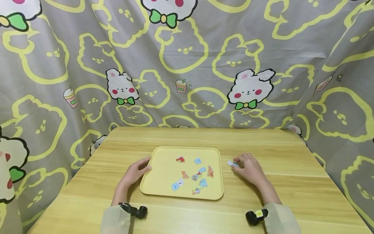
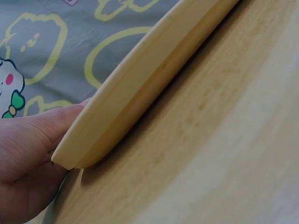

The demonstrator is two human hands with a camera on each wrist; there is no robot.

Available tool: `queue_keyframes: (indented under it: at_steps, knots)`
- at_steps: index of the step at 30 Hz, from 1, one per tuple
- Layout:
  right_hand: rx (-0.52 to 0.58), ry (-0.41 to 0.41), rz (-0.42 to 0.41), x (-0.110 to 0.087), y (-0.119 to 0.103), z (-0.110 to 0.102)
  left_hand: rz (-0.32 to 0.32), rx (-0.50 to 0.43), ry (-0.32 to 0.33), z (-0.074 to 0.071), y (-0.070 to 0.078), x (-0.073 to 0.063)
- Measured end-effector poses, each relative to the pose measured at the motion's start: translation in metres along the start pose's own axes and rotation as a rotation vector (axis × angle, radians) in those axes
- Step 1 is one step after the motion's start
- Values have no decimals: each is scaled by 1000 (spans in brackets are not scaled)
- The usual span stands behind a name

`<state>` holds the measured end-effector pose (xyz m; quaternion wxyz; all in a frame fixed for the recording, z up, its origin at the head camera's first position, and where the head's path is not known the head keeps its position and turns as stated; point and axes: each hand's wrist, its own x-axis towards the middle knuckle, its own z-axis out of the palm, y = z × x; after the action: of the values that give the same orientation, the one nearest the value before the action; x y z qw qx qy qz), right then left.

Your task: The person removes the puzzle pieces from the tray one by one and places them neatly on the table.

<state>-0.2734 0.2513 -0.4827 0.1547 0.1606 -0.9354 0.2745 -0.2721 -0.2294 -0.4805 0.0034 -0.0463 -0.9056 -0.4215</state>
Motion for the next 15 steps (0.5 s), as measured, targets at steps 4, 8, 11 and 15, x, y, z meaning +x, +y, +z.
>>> queue_keyframes:
  at_steps: [4,8,11,15]
  knots:
    - [2,5,-11,0,-1,3,-7,-3,-2,0,0,0]
    - [8,12,-26,1,-4,4,-8,0,-1,0,0,-1]
    - [11,13,-31,1,-7,5,-12,5,-2,-1,0,-1]
    - [20,14,-36,2,-11,7,-23,3,-4,-1,1,-1]
